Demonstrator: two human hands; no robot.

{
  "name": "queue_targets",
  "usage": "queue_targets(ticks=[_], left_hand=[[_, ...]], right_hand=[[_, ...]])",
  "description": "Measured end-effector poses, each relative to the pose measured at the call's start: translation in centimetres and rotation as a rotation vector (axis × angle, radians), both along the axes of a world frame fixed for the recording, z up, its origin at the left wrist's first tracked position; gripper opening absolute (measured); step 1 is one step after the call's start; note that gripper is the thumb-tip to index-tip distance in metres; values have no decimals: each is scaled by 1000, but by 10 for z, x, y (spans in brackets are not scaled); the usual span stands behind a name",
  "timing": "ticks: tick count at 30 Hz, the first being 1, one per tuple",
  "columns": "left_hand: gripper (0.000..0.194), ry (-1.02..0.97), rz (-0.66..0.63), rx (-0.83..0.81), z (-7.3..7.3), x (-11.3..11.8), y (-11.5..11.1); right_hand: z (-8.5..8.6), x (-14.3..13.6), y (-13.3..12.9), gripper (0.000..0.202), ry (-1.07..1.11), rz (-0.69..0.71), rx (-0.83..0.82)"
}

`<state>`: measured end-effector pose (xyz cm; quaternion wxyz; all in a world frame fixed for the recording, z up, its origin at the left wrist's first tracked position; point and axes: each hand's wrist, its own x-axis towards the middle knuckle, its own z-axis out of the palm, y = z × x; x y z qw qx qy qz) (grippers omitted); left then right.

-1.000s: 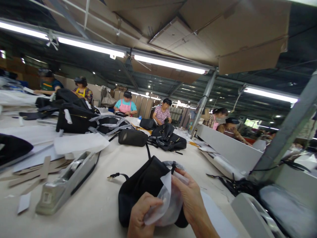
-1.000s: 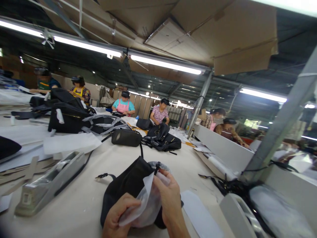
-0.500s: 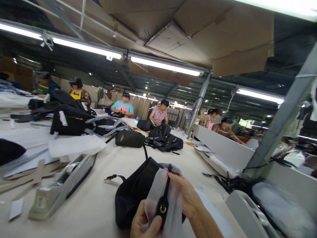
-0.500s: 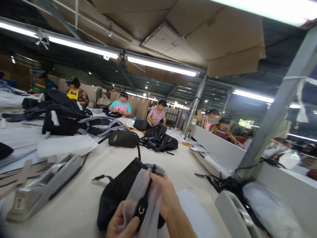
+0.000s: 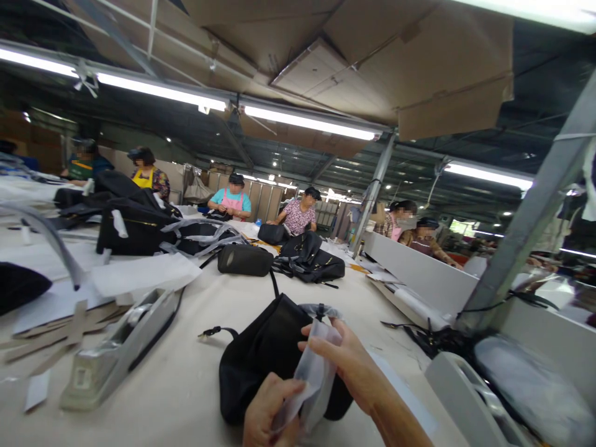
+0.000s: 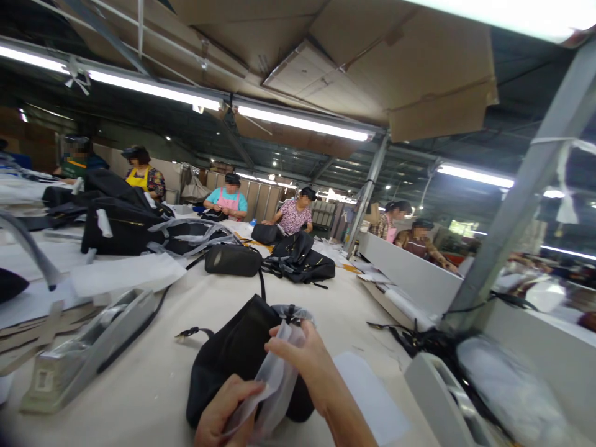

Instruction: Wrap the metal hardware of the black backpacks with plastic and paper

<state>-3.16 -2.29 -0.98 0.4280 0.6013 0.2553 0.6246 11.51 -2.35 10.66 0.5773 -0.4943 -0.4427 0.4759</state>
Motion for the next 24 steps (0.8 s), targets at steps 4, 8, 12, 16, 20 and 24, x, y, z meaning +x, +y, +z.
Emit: queue_targets(ticks=[4,8,12,16,20,24], left_hand=[[27,65,-39,106,-17,1,7],[52,197,-440,184,-10,-18,11],[56,228,-541,-117,49,-46,18],[32,347,-386,-288,100,-36,38],[15,456,-607,-362,103,-5,53],[18,385,-618,-460,96,15,52]], right_hand=[[2,-4,6,46,13,-123,-20],[5,0,6,50,-1,-107,-15],[11,3,2,59,-9,-65,-50],[14,1,3,59,2,-34,-48],[15,3,7,50,-16,-19,-8],[12,11,-3,51,-14,-17,50]])
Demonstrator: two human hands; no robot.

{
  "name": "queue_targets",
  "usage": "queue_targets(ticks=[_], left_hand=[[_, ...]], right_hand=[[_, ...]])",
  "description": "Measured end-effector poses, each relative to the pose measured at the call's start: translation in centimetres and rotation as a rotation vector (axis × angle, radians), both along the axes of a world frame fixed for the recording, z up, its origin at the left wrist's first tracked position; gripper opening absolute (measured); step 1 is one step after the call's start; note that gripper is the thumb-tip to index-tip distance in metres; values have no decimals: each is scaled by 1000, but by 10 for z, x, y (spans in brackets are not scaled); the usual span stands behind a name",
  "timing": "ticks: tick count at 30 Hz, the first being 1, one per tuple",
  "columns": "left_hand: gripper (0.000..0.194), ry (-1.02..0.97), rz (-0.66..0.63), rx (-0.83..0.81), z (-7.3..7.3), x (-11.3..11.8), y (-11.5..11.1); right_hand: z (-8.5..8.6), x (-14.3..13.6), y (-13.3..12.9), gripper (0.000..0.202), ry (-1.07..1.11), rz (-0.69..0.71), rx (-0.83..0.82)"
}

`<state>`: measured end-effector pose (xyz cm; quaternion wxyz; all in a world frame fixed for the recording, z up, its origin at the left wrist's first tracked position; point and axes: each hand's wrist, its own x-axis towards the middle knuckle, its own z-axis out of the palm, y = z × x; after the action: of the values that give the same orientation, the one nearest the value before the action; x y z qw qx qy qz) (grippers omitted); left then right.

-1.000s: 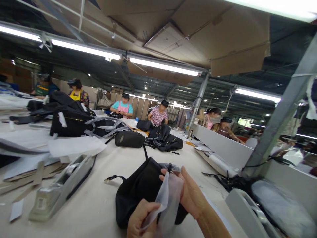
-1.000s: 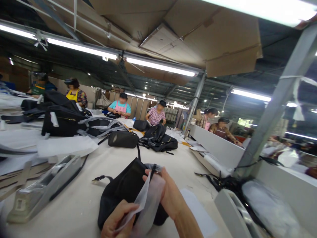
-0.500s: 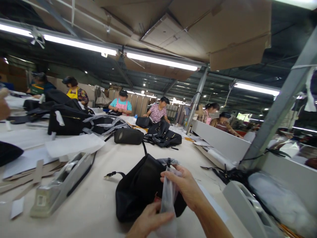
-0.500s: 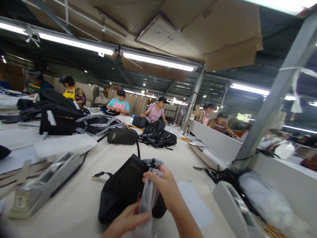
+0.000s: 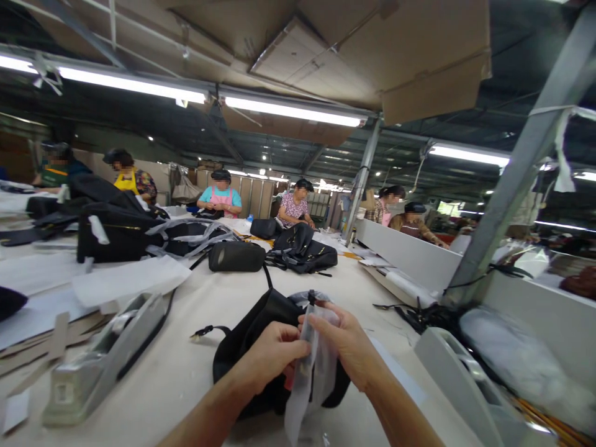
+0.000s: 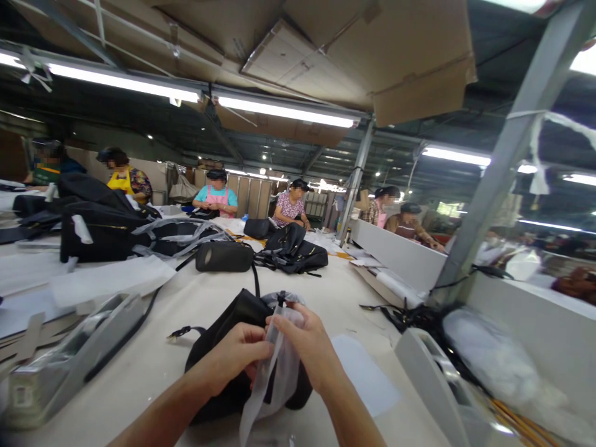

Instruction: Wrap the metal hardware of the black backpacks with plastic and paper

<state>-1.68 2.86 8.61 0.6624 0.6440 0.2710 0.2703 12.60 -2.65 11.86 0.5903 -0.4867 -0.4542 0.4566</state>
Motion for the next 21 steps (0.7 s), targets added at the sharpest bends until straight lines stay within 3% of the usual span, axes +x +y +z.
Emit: queue_targets(ticks=[3,8,13,17,19,21], left_hand=[[20,-73,85,-102,0,8,-7],[26,-201,201,-149,-1,22,-17],[26,-199,245,-67,-4,32,-27],[29,-170,242,-65,-7,35,-32],[31,-170,250,-90,-8,36,-32],[34,-184,267,-114,-9,37,-31]], right_hand=[[-17,1,-22,65,38,-8,13],[-68,-16,-53,104,192,-153,-8],[-93,-22,-52,110,124,-521,125],[-105,-1,-56,84,29,-682,128],[-112,8,-62,56,-256,-883,300],[-115,10,-64,23,-645,-1058,577]])
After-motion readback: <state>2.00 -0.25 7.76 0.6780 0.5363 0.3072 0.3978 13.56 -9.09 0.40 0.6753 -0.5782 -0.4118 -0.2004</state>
